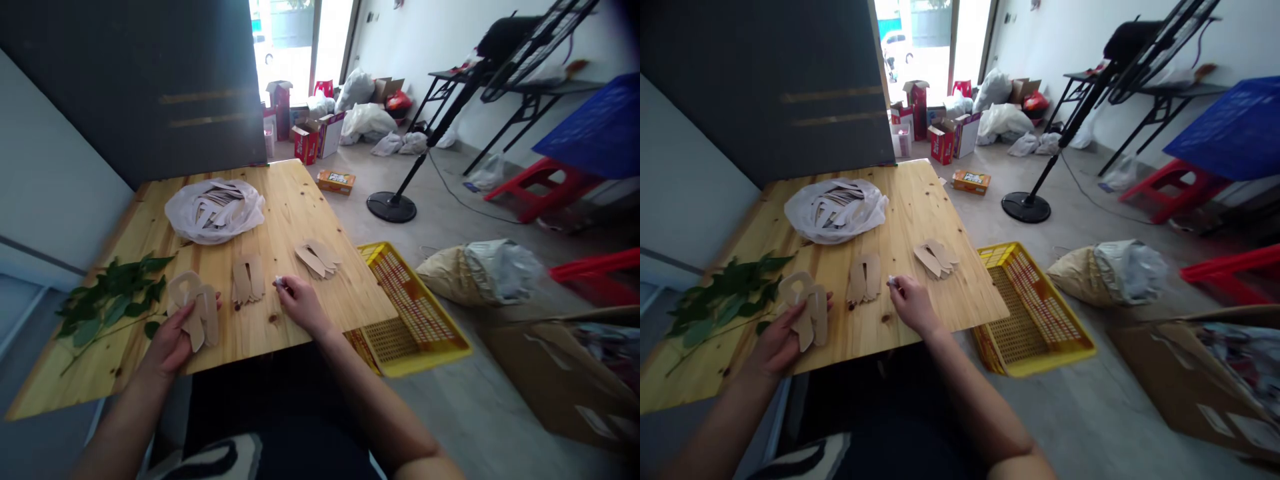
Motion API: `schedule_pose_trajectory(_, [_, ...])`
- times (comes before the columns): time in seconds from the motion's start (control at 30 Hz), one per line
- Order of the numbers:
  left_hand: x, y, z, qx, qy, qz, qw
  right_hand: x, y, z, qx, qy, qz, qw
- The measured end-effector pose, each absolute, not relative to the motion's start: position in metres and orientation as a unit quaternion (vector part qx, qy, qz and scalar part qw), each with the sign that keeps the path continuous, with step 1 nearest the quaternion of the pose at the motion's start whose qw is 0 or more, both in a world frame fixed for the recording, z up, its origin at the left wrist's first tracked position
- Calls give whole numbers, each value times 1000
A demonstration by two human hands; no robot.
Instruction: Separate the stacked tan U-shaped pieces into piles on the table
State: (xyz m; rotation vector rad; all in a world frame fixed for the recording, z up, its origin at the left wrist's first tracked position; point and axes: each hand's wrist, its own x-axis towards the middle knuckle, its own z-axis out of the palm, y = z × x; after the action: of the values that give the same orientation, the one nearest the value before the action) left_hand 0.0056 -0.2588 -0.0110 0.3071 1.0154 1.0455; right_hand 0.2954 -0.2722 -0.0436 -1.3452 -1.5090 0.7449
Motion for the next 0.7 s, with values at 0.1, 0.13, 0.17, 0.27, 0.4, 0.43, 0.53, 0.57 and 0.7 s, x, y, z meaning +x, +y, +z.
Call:
schedule_pose_trajectory(0.1, [5, -260, -11, 137, 458, 474, 740, 295, -273, -43, -550, -623, 297, 471])
schedule_pose_trajectory(0.13, [6, -260, -10, 135, 455, 473, 743, 295, -273, -42, -549, -625, 296, 469])
schedule_pose_trajectory(0.17, [6, -261, -9, 131, 453, 474, 744, 295, -273, -42, -549, -626, 296, 468])
schedule_pose_trajectory(0.27, [10, -264, -4, 125, 456, 484, 736, 295, -273, -43, -546, -631, 290, 469])
schedule_pose_trajectory(0.4, [16, -265, 1, 128, 478, 485, 721, 295, -272, -45, -543, -632, 292, 469])
schedule_pose_trajectory(0.43, [16, -265, 1, 128, 480, 486, 719, 295, -272, -45, -544, -632, 293, 467])
schedule_pose_trajectory(0.53, [13, -263, -2, 128, 473, 486, 724, 295, -273, -44, -543, -633, 296, 467])
schedule_pose_trajectory(0.57, [11, -262, -4, 128, 469, 485, 727, 296, -273, -43, -541, -634, 296, 467])
schedule_pose_trajectory(0.7, [2, -259, -14, 133, 442, 482, 745, 296, -273, -41, -537, -637, 296, 467])
